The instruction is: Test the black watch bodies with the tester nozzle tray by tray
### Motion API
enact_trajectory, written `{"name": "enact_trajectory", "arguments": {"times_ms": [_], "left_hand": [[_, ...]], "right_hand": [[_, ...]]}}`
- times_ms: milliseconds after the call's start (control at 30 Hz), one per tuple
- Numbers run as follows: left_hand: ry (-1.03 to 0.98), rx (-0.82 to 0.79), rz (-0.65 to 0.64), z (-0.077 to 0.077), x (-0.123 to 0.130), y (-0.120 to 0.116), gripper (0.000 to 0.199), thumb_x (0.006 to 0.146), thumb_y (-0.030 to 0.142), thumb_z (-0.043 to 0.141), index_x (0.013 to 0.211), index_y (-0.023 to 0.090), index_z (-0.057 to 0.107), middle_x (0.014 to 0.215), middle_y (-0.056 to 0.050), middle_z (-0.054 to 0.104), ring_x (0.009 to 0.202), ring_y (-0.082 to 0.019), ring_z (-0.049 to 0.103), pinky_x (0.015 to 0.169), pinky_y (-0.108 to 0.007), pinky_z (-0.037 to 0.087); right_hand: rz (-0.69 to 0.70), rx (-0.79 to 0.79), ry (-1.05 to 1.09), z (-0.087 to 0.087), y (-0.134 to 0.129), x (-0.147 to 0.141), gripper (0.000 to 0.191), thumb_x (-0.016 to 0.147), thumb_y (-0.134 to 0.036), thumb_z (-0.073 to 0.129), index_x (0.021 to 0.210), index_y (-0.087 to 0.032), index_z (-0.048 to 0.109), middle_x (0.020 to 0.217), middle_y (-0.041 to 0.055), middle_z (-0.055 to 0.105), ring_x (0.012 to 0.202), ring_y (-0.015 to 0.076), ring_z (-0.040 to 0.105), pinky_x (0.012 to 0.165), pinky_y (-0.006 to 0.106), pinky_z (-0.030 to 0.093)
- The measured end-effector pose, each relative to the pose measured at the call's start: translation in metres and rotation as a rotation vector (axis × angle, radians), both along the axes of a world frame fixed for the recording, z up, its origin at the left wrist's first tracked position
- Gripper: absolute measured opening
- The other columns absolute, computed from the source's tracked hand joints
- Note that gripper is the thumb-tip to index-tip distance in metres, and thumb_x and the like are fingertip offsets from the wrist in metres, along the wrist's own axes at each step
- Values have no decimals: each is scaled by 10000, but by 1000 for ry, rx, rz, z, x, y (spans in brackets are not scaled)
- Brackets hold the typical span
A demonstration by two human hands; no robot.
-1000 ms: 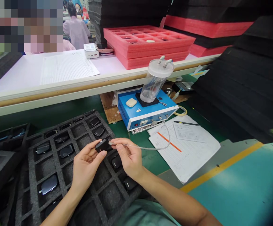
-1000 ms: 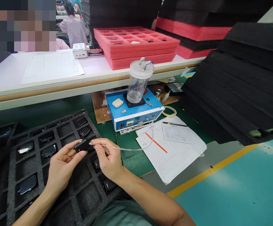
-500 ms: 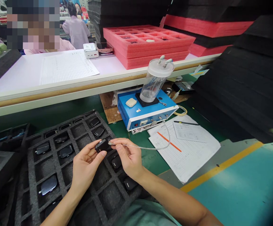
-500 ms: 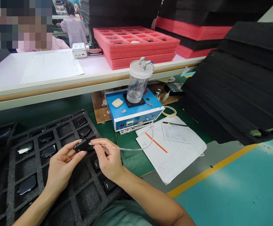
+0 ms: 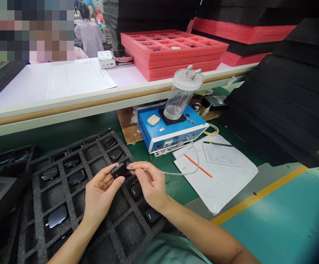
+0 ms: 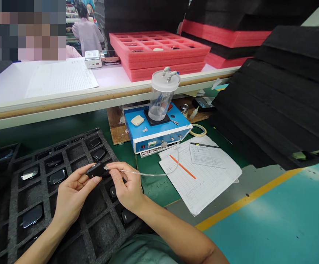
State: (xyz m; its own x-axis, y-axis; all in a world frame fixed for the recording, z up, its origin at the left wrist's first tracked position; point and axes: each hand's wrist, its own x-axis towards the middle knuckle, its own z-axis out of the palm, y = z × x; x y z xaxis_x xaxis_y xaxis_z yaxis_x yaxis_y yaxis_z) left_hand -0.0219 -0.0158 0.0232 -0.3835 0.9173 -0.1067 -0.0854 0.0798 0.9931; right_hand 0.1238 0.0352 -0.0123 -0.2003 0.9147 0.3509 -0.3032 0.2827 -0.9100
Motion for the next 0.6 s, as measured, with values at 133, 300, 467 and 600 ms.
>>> {"name": "enact_trajectory", "arguments": {"times_ms": [133, 300, 467, 600], "left_hand": [[-180, -11, 17, 3, 1, -1, 386, 711, 340, 867, 978, 202, 624, 1080, -47, 738, 1010, -253, 742, 916, -386, 605], [-308, 6, -121, 2, 0, -3, 338, 802, 284, 797, 1086, 231, 622, 1126, -23, 683, 1041, -175, 675, 922, -324, 584], [-158, -1, -116, -1, 0, -4, 329, 788, 286, 807, 1064, 193, 655, 986, -33, 693, 878, -143, 631, 676, -204, 536], [-78, 41, -98, 3, -3, -5, 318, 746, 271, 832, 1001, 191, 659, 915, -14, 699, 843, -135, 634, 731, -222, 519]], "right_hand": [[37, -27, -69, 1, -2, 0, 362, 946, -286, 641, 1302, -259, 588, 1234, 90, 695, 1103, 212, 699, 937, 378, 607], [15, 59, -318, 4, -1, -3, 151, 923, -222, 617, 1030, -210, 722, 969, 66, 725, 823, 172, 690, 684, 282, 580], [-20, 155, -338, 8, -2, -1, 127, 897, -187, 622, 903, -208, 747, 851, 49, 731, 761, 172, 662, 649, 289, 544], [-53, 154, -324, 8, -4, 1, 127, 876, -205, 642, 886, -206, 769, 841, 52, 748, 748, 173, 676, 631, 285, 548]]}}
